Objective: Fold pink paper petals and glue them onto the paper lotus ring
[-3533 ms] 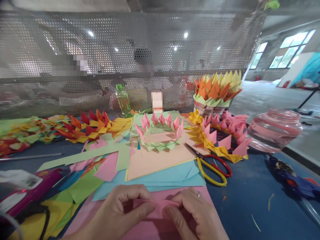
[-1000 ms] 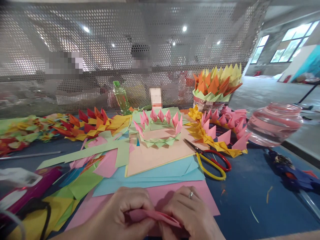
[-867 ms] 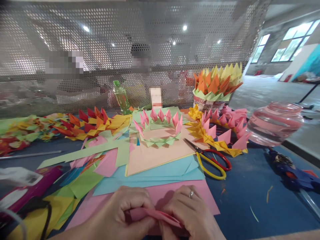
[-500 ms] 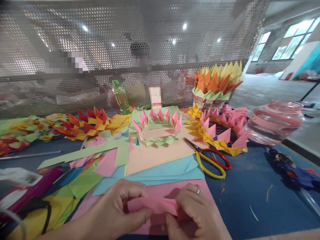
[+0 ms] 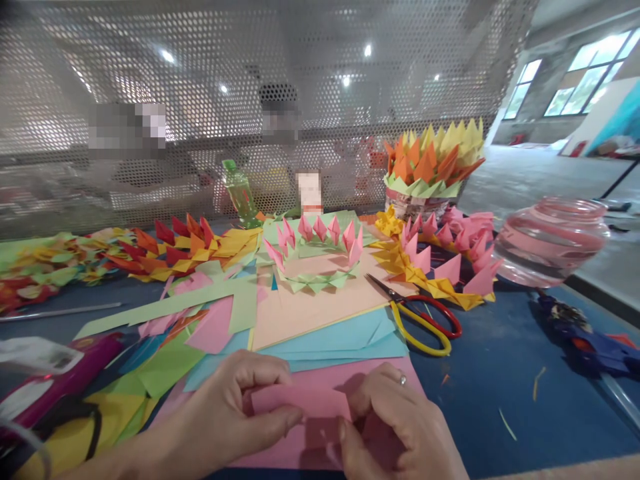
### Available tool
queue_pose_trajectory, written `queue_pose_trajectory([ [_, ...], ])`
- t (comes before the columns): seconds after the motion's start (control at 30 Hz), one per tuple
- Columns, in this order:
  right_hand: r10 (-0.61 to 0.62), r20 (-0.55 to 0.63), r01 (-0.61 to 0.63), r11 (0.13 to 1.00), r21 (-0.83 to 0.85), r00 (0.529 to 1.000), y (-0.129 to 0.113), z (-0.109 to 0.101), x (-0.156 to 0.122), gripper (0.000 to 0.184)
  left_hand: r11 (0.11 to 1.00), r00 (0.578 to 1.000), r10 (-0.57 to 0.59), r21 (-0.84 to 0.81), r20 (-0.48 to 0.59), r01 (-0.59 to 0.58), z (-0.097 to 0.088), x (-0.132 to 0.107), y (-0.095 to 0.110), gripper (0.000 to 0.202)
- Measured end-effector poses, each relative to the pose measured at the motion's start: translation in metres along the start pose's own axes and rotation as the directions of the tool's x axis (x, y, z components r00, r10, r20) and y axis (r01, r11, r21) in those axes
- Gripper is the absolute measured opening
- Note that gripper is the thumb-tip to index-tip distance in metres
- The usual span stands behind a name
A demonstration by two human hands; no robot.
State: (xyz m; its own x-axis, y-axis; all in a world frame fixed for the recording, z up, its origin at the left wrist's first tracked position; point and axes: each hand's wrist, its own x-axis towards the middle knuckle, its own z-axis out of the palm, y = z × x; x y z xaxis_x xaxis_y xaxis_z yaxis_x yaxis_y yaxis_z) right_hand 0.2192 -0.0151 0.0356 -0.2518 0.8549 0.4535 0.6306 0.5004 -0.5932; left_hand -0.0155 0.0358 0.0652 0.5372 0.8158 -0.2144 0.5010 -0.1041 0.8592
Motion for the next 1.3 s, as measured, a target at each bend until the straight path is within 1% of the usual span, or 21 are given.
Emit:
queue_pose_trajectory([
  [0.17,-0.002,-0.001,0.002,1.000,0.005,1.000,-0.001,0.000,0.001,0.020,0.999,1.000,-0.019,-0.047,0.016,0.019,0.000,0.000,0.001,0.021],
  [0.27,0.030,0.003,-0.030,0.998,0.052,1.000,0.003,-0.004,-0.001,0.018,0.999,1.000,-0.016,-0.048,-0.023,0.015,-0.001,0.002,-0.003,0.024],
  [0.4,0.100,-0.065,-0.090,0.986,0.137,0.993,0.012,-0.010,-0.007,0.014,0.999,0.995,-0.036,-0.029,-0.095,0.033,-0.006,0.005,-0.006,0.029],
  [0.47,0.123,-0.090,-0.109,0.982,0.154,0.988,0.014,-0.011,-0.010,0.012,0.999,0.994,-0.033,-0.011,-0.103,0.032,-0.008,0.006,-0.004,0.030],
  [0.53,0.126,-0.108,-0.110,0.984,0.143,0.986,0.014,-0.011,-0.011,0.011,1.000,0.996,-0.017,-0.010,-0.087,0.017,-0.007,0.006,-0.002,0.032],
  [0.63,0.081,-0.127,-0.068,0.993,0.101,0.989,0.008,-0.007,-0.009,0.017,0.998,1.000,0.013,-0.058,-0.018,-0.014,-0.005,0.004,-0.002,0.028],
  [0.7,0.031,-0.069,-0.025,0.996,0.081,0.997,0.004,-0.003,-0.005,0.021,0.997,0.998,0.056,-0.062,0.010,-0.056,-0.003,0.002,-0.004,0.023],
  [0.77,-0.028,0.025,0.026,0.998,0.064,0.999,0.001,0.000,-0.001,0.021,0.994,0.994,0.105,-0.034,0.020,-0.104,-0.001,0.001,-0.006,0.019],
  [0.83,-0.070,0.084,0.068,0.997,0.026,0.994,-0.001,0.004,0.002,0.014,0.991,0.990,0.133,-0.026,0.038,-0.132,0.000,0.000,-0.008,0.016],
  [0.9,-0.107,0.107,0.109,0.994,-0.018,0.988,-0.001,0.007,0.003,0.008,0.988,0.988,0.150,-0.030,0.047,-0.148,0.002,-0.001,-0.008,0.013],
  [1.0,-0.130,0.097,0.135,0.989,-0.056,0.987,0.000,0.011,0.003,0.009,0.989,0.988,0.145,-0.023,0.045,-0.144,0.004,-0.001,-0.009,0.017],
  [1.1,-0.126,0.048,0.130,0.988,-0.088,0.991,0.001,0.011,0.002,0.011,0.993,0.992,0.110,-0.043,0.061,-0.108,0.004,-0.001,-0.010,0.023],
  [1.17,-0.123,0.040,0.127,0.987,-0.098,0.992,0.001,0.011,0.002,0.010,0.994,0.993,0.097,-0.053,0.064,-0.093,0.004,0.000,-0.010,0.025],
  [1.23,-0.115,0.037,0.118,0.987,-0.106,0.993,0.002,0.010,0.002,0.009,0.995,0.995,0.087,-0.057,0.040,-0.085,0.002,0.001,-0.008,0.028],
  [1.3,-0.098,0.011,0.099,0.988,-0.120,0.995,0.004,0.008,0.001,0.008,0.995,0.998,0.065,-0.073,0.011,-0.064,0.001,0.002,-0.007,0.031],
])
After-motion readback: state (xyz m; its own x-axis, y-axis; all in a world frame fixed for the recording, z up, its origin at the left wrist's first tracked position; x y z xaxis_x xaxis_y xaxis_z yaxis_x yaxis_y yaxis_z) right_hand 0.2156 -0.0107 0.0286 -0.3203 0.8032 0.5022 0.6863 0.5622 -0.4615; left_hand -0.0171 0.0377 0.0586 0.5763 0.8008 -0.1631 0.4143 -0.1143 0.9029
